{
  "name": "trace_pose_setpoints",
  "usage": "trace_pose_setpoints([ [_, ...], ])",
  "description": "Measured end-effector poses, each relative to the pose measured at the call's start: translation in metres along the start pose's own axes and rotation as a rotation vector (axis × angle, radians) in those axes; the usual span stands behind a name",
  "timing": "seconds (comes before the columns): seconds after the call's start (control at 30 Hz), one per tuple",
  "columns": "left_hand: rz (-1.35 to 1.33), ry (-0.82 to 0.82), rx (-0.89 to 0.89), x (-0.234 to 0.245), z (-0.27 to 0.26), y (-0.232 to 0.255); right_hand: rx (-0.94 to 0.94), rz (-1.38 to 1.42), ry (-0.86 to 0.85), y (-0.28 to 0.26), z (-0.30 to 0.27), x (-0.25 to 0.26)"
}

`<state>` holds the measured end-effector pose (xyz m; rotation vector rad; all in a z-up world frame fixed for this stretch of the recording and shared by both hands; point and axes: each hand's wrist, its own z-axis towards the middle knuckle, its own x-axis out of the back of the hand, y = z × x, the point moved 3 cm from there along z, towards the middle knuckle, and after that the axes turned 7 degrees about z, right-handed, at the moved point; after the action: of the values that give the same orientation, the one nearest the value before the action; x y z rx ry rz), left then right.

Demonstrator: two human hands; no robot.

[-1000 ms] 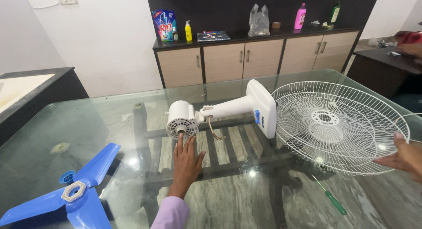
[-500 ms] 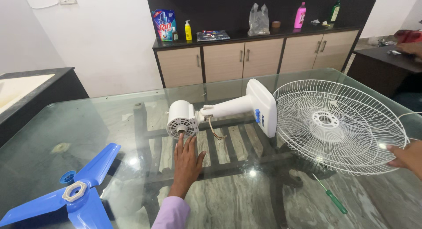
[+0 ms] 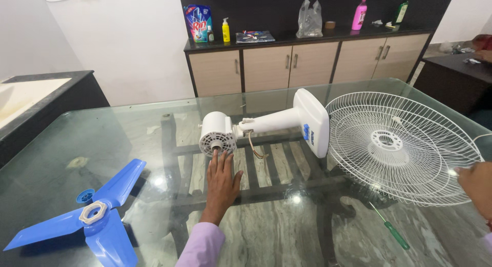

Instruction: The person disassembles a white table fan on a glass table. They remove the front grille, then the blue fan blades, and finally the rear motor housing, leaving the fan in a partially disassembled state.

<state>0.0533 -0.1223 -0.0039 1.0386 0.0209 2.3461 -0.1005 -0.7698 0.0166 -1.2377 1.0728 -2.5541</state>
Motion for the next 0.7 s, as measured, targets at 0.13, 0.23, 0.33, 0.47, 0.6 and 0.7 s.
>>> trace_pose_setpoints([
  [0.13, 0.031, 0.008, 0.0, -0.002, 0.001, -0.001, -0.013, -0.35, 0.093, -0.037, -0.008, 0.002],
  [0.23, 0.005, 0.048, 0.005, 0.001, 0.0, 0.0, 0.287, -0.389, 0.18, -0.075, -0.015, 0.005],
  [0.33, -0.025, 0.094, 0.027, 0.005, 0.0, -0.001, 0.516, -0.399, 0.219, -0.116, -0.02, 0.001],
  [0.47, -0.031, 0.123, 0.076, 0.008, 0.0, -0.002, 0.64, -0.29, 0.191, -0.18, -0.036, -0.021],
  [0.6, -0.016, 0.15, 0.108, 0.01, -0.001, -0.004, 0.682, -0.051, 0.116, -0.243, -0.06, -0.043],
  [0.7, -0.059, 0.154, 0.165, 0.01, -0.003, -0.006, 0.772, 0.032, 0.113, -0.281, -0.076, -0.056],
])
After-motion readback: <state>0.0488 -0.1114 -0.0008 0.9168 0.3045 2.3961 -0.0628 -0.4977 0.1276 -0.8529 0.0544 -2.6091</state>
